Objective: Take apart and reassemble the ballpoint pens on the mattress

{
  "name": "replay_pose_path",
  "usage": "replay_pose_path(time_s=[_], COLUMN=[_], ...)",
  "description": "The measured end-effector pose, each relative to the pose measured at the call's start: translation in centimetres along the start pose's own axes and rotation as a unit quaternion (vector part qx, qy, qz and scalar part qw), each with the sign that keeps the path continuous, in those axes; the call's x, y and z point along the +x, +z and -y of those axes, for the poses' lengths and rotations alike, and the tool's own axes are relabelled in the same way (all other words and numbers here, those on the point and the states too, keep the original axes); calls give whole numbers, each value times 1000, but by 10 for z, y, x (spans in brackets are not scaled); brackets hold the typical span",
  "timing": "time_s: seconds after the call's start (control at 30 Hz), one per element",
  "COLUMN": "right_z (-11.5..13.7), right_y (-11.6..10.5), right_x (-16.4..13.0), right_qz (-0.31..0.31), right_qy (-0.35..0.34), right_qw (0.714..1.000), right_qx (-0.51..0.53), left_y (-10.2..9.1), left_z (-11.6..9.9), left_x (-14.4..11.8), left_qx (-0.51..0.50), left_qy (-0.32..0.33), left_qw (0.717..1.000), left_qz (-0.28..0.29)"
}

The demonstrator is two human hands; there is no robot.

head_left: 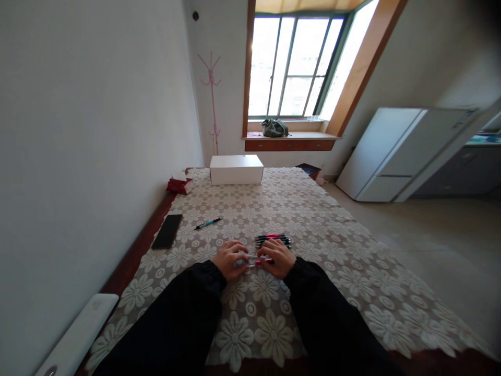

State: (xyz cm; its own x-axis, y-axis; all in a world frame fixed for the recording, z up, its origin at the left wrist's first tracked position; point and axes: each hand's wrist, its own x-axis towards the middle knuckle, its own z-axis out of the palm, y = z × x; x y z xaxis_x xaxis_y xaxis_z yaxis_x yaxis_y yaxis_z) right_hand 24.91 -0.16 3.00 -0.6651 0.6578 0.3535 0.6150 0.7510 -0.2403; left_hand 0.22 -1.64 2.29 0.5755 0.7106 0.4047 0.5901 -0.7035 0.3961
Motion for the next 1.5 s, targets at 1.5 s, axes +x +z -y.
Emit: replay_pose_path(time_s=[1.5], right_z=[18], right_y=[21], right_x=[3], right_qz=[9], right_qy=[-12], right_qw=[1000], right_qx=[9], left_y=[8], left_z=[6], left_x=[0], left_qx=[4], left_qy=[32], left_qw=[999], left_qz=[-32])
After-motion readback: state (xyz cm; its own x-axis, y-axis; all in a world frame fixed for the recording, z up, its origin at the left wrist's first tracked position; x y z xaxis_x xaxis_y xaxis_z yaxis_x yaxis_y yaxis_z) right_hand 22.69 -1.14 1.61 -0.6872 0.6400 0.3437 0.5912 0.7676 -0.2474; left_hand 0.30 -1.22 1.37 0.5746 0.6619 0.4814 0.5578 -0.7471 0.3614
